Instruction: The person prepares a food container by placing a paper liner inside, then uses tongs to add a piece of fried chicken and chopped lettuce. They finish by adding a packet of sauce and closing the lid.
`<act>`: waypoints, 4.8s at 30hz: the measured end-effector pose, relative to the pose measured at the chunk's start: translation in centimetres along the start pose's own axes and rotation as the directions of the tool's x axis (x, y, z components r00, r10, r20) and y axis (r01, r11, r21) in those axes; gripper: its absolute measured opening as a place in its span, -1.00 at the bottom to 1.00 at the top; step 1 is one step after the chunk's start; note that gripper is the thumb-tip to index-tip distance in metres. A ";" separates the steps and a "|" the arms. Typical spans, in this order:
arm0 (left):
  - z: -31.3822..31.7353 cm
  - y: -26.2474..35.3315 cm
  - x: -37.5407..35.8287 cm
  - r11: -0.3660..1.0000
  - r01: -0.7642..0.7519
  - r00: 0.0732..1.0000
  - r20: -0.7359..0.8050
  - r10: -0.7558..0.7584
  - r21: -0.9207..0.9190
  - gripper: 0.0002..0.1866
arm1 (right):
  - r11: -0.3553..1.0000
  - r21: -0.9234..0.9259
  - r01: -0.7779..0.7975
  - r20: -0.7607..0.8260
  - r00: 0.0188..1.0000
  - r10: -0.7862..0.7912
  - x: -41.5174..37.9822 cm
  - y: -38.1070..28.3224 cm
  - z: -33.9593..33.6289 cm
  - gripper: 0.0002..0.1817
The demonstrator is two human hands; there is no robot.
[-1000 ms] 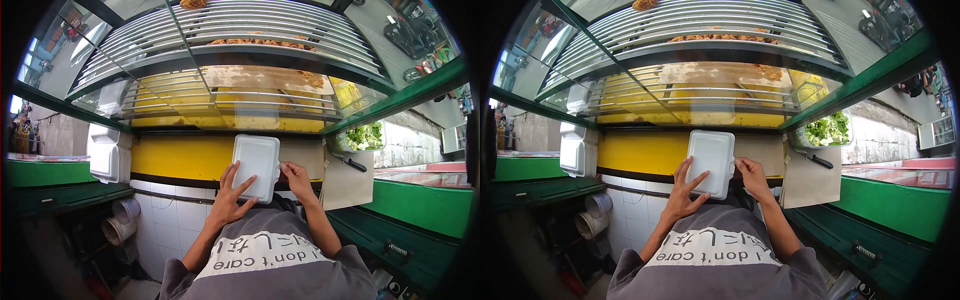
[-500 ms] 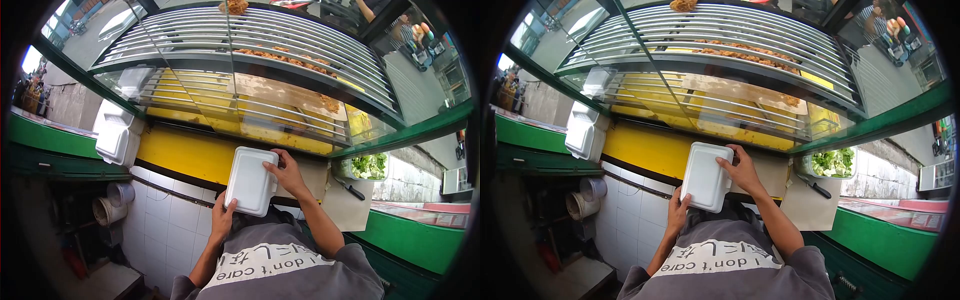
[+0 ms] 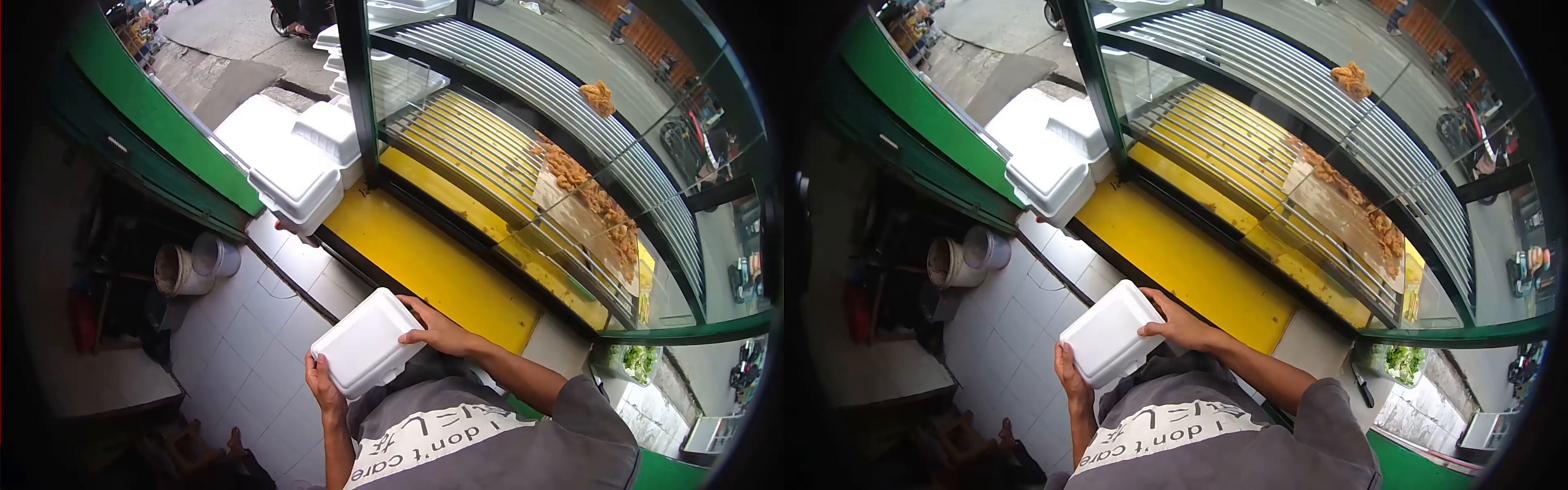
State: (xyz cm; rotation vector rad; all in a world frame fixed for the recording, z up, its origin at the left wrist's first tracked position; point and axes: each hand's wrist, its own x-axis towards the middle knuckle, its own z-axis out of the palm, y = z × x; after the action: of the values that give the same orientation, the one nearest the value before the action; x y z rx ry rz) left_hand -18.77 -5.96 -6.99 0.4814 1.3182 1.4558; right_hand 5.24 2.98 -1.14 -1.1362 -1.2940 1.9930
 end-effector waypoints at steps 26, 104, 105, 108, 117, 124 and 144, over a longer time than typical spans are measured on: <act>5.8 25.5 30.7 0.788 -0.610 0.645 0.627 0.437 0.079 0.25 | 0.837 -0.173 0.519 -0.455 0.712 -0.535 21.6 -19.7 6.2 -0.19; 6.0 16.7 49.5 0.599 -0.801 -0.111 0.983 -0.143 -0.004 0.07 | 0.267 -0.826 -0.496 -0.562 0.694 -0.450 32.4 -17.9 10.0 0.02; 6.0 16.7 49.3 0.595 -0.803 -0.099 0.984 -0.149 0.009 0.07 | 0.261 -0.826 -0.500 -0.562 0.695 -0.448 32.5 -17.9 10.0 0.02; 6.0 16.9 49.2 0.609 -0.793 -0.092 0.985 -0.148 0.018 0.07 | 0.268 -0.823 -0.500 -0.566 0.690 -0.450 32.5 -17.9 10.0 0.03; 6.1 17.3 49.7 0.731 -0.682 -0.106 0.985 -0.136 0.028 0.03 | 0.281 -0.824 -0.492 -0.565 0.682 -0.464 32.6 -17.7 10.0 0.02; 6.0 17.1 50.3 0.717 -0.697 -0.175 0.974 -0.142 -0.020 -0.01 | 0.288 -0.824 -0.488 -0.566 0.682 -0.464 32.6 -17.6 9.9 0.02; 6.2 16.6 49.8 0.732 -0.682 -0.108 0.991 -0.077 -0.017 -0.07 | 0.641 -0.703 -0.309 -0.595 0.749 -0.292 30.4 -22.3 6.5 0.03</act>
State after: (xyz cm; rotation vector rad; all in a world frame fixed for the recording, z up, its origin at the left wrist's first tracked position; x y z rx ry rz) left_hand -38.31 43.17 -7.29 2.0054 0.1918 0.5139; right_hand -16.95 32.47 9.06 -2.0065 -1.7236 0.7340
